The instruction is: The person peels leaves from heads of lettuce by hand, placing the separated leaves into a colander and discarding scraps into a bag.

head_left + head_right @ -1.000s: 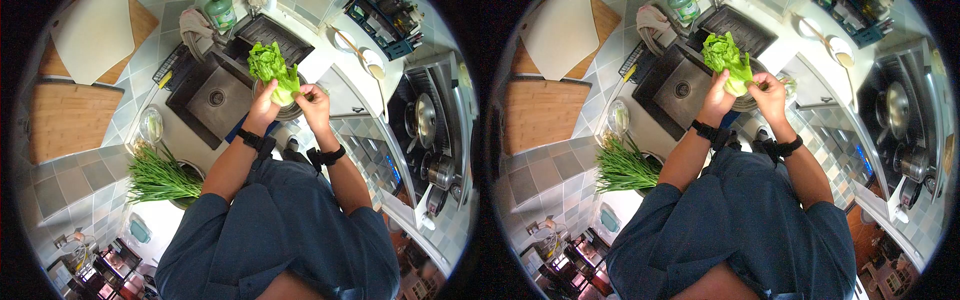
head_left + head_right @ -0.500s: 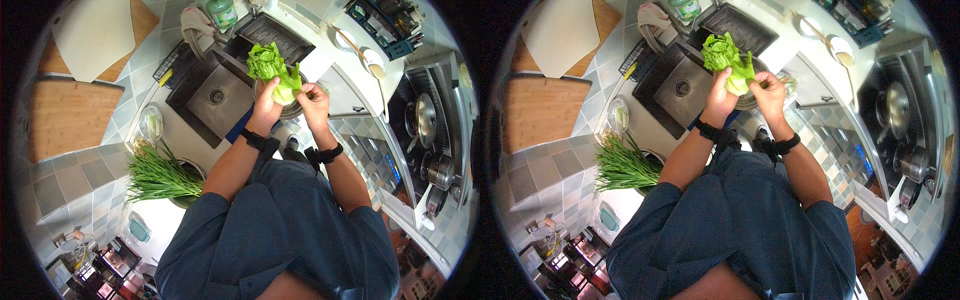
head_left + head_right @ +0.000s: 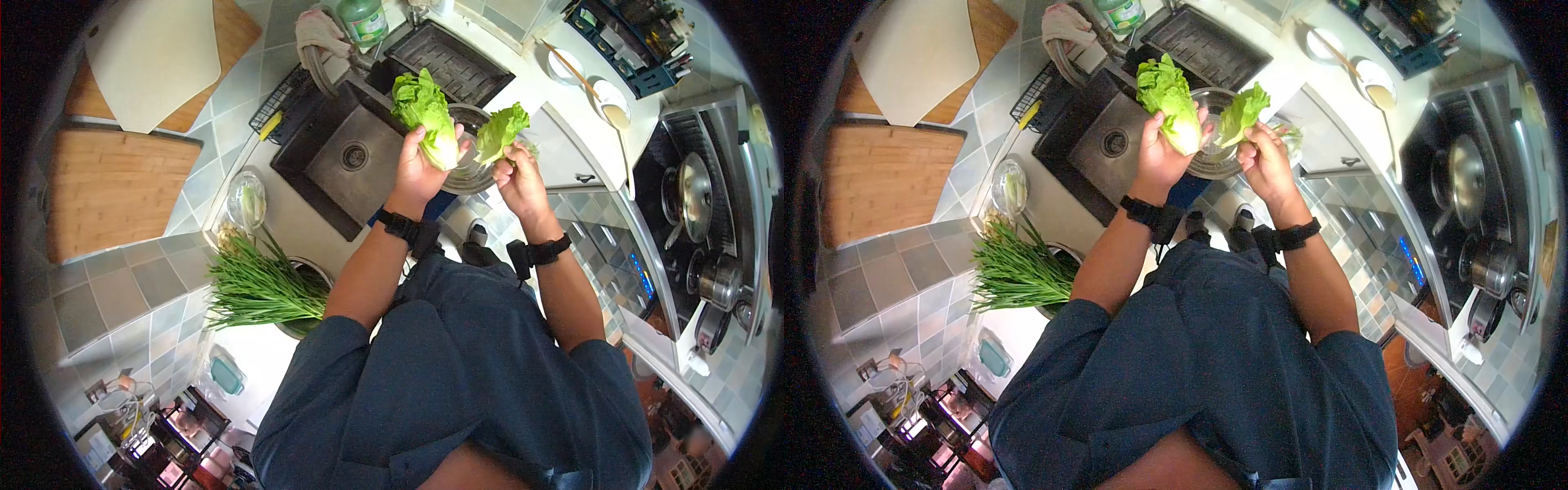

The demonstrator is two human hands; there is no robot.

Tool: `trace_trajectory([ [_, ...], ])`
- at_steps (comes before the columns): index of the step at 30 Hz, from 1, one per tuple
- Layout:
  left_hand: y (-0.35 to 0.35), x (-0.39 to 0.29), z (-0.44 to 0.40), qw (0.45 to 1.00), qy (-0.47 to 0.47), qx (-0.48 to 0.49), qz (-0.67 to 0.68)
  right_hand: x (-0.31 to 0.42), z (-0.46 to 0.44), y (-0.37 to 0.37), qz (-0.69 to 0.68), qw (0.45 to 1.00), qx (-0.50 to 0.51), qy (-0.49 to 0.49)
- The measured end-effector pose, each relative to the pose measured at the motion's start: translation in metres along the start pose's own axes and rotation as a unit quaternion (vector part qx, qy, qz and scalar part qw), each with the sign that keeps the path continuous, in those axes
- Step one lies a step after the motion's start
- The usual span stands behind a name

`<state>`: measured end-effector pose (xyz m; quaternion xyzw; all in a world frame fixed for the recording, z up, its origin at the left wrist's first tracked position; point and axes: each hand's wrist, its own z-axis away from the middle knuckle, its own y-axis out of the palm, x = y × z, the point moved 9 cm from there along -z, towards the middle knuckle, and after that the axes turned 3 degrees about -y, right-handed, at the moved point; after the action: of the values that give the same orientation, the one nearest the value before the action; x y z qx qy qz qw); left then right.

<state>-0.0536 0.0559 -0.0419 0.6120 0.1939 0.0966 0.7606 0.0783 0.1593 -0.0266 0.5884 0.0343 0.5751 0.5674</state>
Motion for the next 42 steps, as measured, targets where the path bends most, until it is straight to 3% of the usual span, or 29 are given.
trace_trajectory([
  [13, 0.025, -0.001, 0.019, 0.994, -0.065, 0.083, -0.023, -0.012, -0.003, 0.003, -0.096, 0.982, 0.128, 0.1],
  [16, 0.03, 0.004, 0.022, 0.991, -0.091, 0.097, -0.015, -0.012, -0.001, 0.012, -0.107, 0.981, 0.079, 0.138],
  [20, 0.035, 0.004, 0.024, 0.989, -0.093, 0.112, -0.032, -0.022, -0.016, 0.008, -0.133, 0.973, 0.115, 0.152],
  [23, 0.035, -0.003, 0.024, 0.992, -0.069, 0.104, -0.035, -0.027, -0.016, 0.002, -0.12, 0.971, 0.109, 0.178],
  [26, 0.029, -0.006, 0.027, 0.987, -0.107, 0.122, 0.01, -0.028, -0.011, -0.002, -0.057, 0.971, 0.091, 0.215],
  [31, 0.032, -0.001, 0.035, 0.978, -0.175, 0.116, -0.018, -0.032, -0.005, 0.014, 0.073, 0.945, 0.145, 0.283],
  [32, 0.033, -0.001, 0.035, 0.977, -0.176, 0.116, -0.018, -0.045, -0.017, -0.005, 0.054, 0.92, 0.226, 0.317],
  [36, 0.039, 0.004, 0.035, 0.973, -0.187, 0.126, -0.052, -0.043, -0.019, -0.001, 0.087, 0.925, 0.197, 0.313],
  [38, 0.046, 0.004, 0.034, 0.973, -0.177, 0.135, -0.059, -0.022, -0.013, 0.02, 0.138, 0.95, 0.152, 0.237],
  [42, 0.047, -0.001, 0.03, 0.981, -0.135, 0.114, -0.076, -0.011, -0.003, 0.02, 0.127, 0.965, 0.085, 0.213],
])
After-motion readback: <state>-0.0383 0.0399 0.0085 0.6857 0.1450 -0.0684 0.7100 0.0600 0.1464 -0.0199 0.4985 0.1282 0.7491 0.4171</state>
